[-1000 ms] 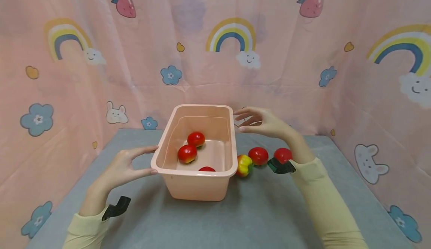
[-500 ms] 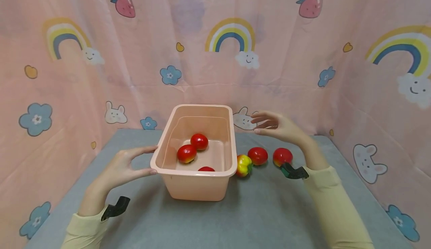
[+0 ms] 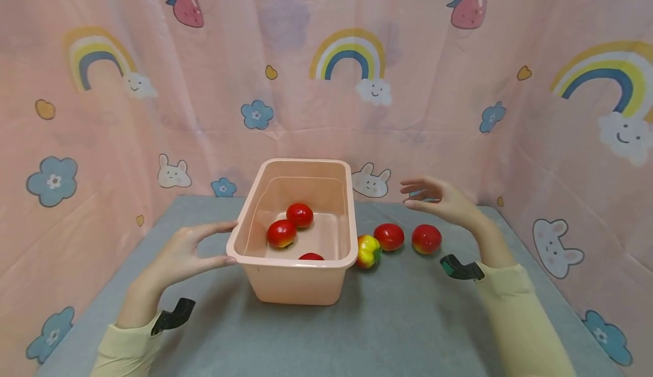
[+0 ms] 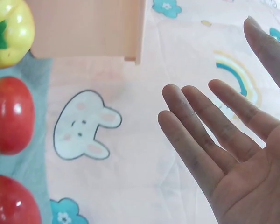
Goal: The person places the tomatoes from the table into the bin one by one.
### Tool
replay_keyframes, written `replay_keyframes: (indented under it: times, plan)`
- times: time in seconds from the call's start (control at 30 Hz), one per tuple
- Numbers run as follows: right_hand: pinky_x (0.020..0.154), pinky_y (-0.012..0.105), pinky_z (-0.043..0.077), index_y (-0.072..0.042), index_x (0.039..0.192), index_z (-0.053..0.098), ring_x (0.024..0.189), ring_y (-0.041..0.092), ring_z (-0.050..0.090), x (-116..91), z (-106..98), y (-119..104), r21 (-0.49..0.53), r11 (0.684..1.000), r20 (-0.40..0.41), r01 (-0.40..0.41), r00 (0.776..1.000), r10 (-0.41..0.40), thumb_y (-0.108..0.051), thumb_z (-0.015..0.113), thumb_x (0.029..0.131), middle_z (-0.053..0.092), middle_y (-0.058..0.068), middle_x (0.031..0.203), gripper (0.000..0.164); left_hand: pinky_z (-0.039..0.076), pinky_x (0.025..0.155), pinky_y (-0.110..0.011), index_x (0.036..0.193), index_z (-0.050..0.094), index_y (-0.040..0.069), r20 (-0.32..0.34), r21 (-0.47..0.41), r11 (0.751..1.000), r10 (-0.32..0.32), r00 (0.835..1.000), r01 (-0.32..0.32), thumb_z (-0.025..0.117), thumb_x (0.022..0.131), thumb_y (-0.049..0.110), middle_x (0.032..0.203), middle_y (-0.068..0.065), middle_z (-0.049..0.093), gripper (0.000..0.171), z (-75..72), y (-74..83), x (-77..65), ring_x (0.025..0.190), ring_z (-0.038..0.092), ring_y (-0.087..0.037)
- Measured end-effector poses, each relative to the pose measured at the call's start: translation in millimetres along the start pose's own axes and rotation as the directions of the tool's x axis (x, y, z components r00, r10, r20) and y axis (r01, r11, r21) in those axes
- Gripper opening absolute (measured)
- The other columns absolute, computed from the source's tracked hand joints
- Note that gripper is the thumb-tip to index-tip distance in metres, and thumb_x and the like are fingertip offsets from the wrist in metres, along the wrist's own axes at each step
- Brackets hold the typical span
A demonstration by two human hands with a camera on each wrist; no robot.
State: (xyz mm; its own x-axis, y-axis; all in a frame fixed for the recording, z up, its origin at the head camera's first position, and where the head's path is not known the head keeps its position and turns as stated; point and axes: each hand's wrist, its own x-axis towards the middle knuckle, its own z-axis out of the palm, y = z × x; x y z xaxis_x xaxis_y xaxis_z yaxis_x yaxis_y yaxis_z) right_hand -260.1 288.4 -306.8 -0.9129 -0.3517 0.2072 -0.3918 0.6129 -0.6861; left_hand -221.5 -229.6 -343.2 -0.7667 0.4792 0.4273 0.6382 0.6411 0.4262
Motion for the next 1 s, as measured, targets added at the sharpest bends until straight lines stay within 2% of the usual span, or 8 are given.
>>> replay_keyframes:
  times: [0.17, 0.43, 0.67, 0.87, 1.0]
  plan:
    - [0.088, 0.047, 0.053, -0.017, 0.135, 0.049, 0.112, 0.031, 0.060, -7, -2, 11, -0.006, 1.000, -0.029, -0.027, 0.999, 0.027, -0.031, 0.064, 0.090, 0.059, 0.011, 0.129, 0.050, 0.048, 0.093, -0.053, 0.128, 0.061, 0.017, 0.001, -0.010, 1.000, -0.008, 1.000, 0.008, 0.079, 0.074, 0.040, 0.126, 0.002, 0.063, 0.062, 0.0, 0.2, -0.6, 0.116, 0.060, -0.023]
    - [0.086, 0.038, 0.054, -0.017, 0.136, 0.049, 0.111, 0.032, 0.059, -19, -7, 31, -0.024, 0.999, -0.055, -0.039, 0.998, 0.038, -0.031, 0.062, 0.092, 0.059, 0.011, 0.129, 0.048, 0.048, 0.093, -0.052, 0.128, 0.061, 0.019, -0.005, -0.004, 1.000, -0.001, 1.000, 0.001, 0.080, 0.074, 0.040, 0.126, 0.003, 0.064, 0.061, 1.4, -1.9, -0.8, 0.116, 0.060, -0.022]
    - [0.088, 0.050, 0.052, -0.012, 0.136, 0.049, 0.112, 0.035, 0.059, -30, -8, 45, -0.015, 0.998, -0.068, -0.060, 0.996, 0.059, -0.030, 0.062, 0.092, 0.059, 0.014, 0.128, 0.050, 0.049, 0.093, -0.051, 0.128, 0.061, 0.019, -0.004, 0.000, 1.000, -0.001, 1.000, 0.001, 0.080, 0.074, 0.040, 0.126, 0.004, 0.064, 0.061, 1.1, -0.8, -0.3, 0.115, 0.060, -0.021]
    - [0.088, 0.048, 0.053, -0.013, 0.135, 0.050, 0.112, 0.035, 0.059, -39, -7, 57, -0.022, 0.997, -0.074, -0.078, 0.994, 0.076, -0.029, 0.061, 0.092, 0.059, 0.014, 0.129, 0.047, 0.047, 0.093, -0.055, 0.128, 0.061, 0.018, -0.001, -0.017, 1.000, -0.008, 1.000, 0.008, 0.080, 0.074, 0.040, 0.126, 0.002, 0.063, 0.061, 0.6, -0.5, -0.8, 0.117, 0.059, -0.024]
    - [0.090, 0.053, 0.050, -0.013, 0.136, 0.048, 0.114, 0.036, 0.057, -45, -6, 66, -0.019, 0.993, -0.082, -0.115, 0.990, 0.113, -0.032, 0.060, 0.093, 0.057, 0.014, 0.131, 0.049, 0.048, 0.093, -0.054, 0.128, 0.061, 0.018, -0.003, -0.016, 1.000, -0.005, 1.000, 0.005, 0.080, 0.074, 0.039, 0.126, 0.002, 0.063, 0.061, 0.6, -0.9, -0.7, 0.116, 0.059, -0.023]
